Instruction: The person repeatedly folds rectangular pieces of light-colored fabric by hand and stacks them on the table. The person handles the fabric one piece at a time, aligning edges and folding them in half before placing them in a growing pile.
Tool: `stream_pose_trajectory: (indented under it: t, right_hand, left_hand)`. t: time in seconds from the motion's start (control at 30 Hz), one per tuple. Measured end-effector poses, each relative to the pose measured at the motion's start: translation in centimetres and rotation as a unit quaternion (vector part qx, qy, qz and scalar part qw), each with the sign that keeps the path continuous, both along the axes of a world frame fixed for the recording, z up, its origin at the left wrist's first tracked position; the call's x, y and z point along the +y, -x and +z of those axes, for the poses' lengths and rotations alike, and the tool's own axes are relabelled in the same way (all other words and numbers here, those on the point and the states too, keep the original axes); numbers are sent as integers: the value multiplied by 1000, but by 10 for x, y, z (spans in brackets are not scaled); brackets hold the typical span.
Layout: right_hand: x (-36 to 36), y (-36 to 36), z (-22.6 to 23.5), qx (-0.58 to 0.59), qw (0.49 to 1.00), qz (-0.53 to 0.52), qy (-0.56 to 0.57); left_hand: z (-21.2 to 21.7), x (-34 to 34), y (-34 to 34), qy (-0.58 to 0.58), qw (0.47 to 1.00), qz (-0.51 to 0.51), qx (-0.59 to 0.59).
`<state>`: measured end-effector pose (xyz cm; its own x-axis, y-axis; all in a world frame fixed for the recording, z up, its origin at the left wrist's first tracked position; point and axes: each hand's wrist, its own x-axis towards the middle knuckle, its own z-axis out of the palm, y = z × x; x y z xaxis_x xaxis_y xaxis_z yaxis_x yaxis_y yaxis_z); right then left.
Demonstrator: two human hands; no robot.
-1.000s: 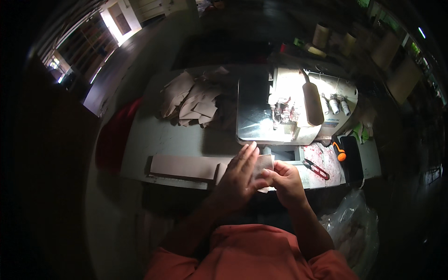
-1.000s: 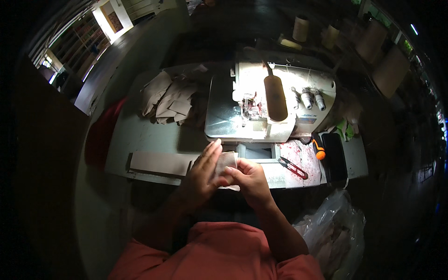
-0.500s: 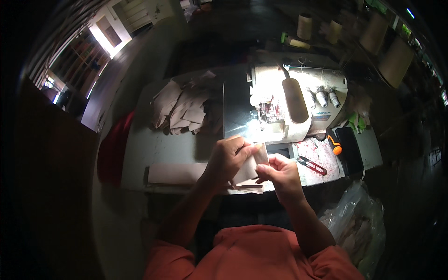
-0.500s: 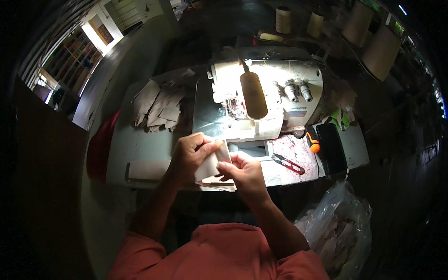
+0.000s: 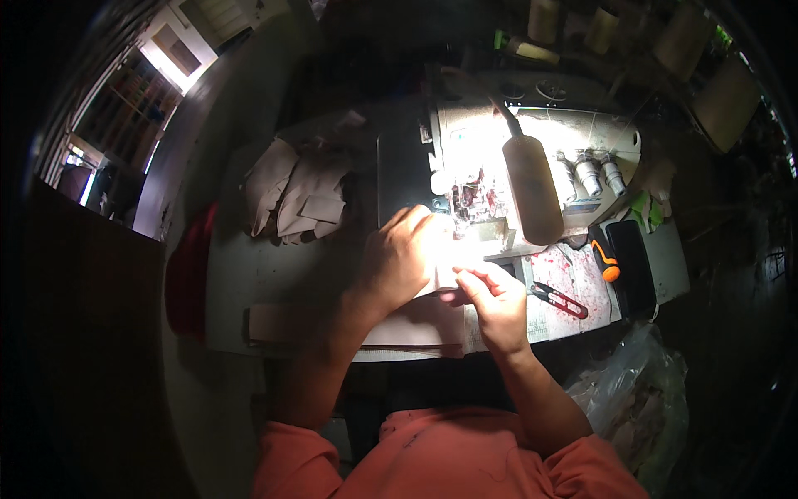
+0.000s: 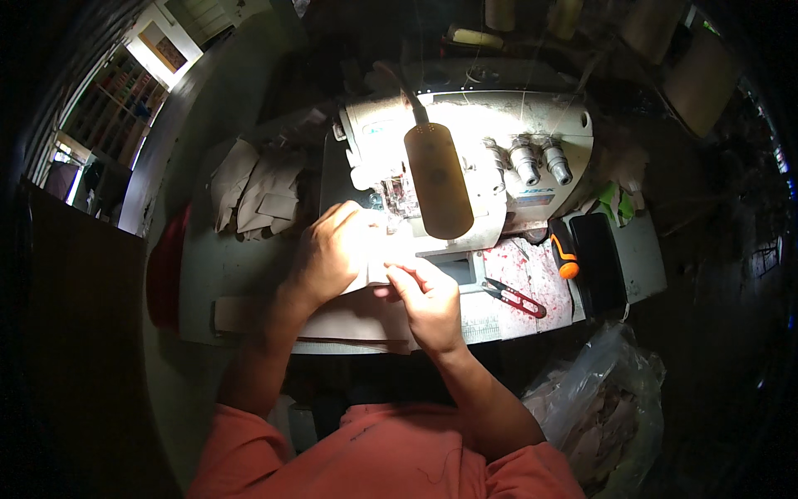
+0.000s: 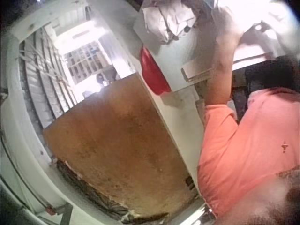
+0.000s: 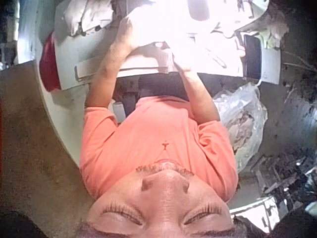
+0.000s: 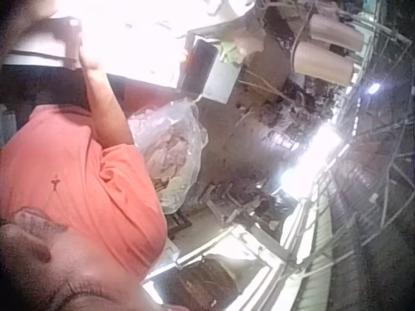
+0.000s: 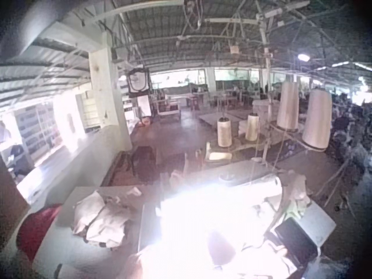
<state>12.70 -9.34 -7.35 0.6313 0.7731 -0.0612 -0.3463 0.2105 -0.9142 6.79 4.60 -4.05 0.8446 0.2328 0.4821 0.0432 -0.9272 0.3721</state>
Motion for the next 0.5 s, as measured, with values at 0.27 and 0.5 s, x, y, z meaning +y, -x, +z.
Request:
stream_pose_trajectory:
  t: [0.27,0.5]
  right_hand:
    - [5,-5,1,-11,999,-9,33]
    - [-10,-5,-5,-14,1000,-16,1]
  left_hand:
    - [2,-14,10,-88,995,-20,-47]
    - [-4,12,-6,96,995,4,20]
